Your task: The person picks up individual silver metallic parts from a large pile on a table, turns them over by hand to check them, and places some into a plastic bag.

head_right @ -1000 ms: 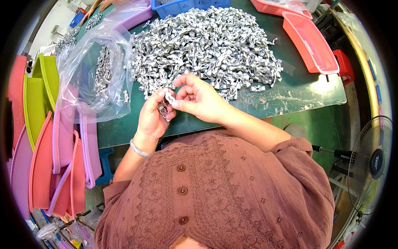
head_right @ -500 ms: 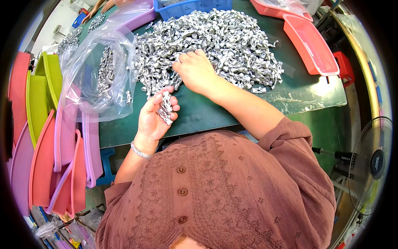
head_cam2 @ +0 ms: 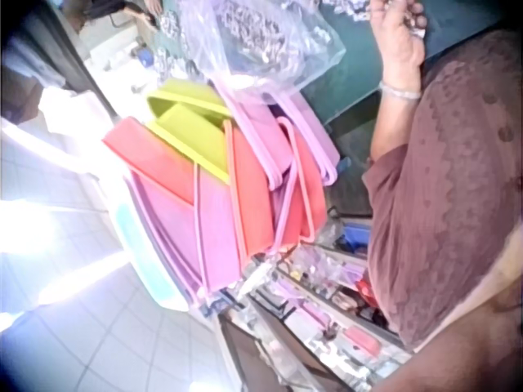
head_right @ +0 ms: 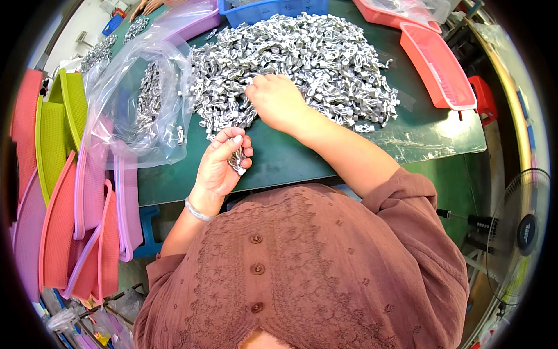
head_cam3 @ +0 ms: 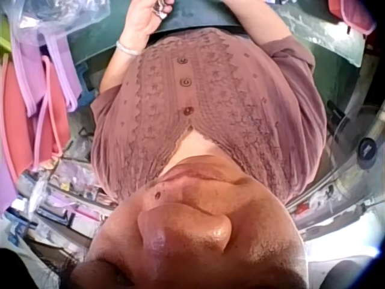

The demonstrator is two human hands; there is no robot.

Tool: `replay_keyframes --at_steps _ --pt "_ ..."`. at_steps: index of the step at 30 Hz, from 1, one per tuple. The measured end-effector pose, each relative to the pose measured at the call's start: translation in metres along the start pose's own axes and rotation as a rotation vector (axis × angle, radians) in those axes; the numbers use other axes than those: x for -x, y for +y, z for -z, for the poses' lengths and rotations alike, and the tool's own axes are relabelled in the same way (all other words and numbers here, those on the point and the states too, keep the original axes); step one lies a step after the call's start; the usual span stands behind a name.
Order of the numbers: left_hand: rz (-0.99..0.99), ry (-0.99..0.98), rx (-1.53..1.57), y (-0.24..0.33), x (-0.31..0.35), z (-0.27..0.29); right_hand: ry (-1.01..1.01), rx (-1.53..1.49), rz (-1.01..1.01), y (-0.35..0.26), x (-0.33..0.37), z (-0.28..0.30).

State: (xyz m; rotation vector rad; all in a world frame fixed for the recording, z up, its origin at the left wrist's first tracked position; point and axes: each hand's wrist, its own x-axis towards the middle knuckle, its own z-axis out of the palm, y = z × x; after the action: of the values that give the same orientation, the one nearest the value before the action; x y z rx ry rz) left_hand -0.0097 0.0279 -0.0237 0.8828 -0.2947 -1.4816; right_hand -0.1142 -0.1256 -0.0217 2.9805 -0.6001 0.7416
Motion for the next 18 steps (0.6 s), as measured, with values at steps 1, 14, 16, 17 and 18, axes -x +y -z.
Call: replay_keyframes --at_steps 1,14,16,17,18 --pt "-0.013 0.002 -0.015 0.001 0.000 0.002 0.027 -0.004 -0.002 0.002 0.000 0.000" --pt "-0.705 -0.004 -0.731 0.003 -0.009 -0.018 -0.168 -1.545 -0.570 -0.027 0.035 0.041" --pt "-0.741 -0.004 -0.796 0.005 -0.006 -0.022 -0.149 -1.577 -0.561 -0.029 0.038 0.040" --pt "-0.768 -0.007 -0.840 0.006 -0.006 -0.022 -0.140 -1.593 -0.557 -0.029 0.039 0.039" --pt "-0.796 -0.011 -0.886 0.007 -0.006 -0.022 -0.147 -1.619 -0.567 -0.030 0.041 0.036"
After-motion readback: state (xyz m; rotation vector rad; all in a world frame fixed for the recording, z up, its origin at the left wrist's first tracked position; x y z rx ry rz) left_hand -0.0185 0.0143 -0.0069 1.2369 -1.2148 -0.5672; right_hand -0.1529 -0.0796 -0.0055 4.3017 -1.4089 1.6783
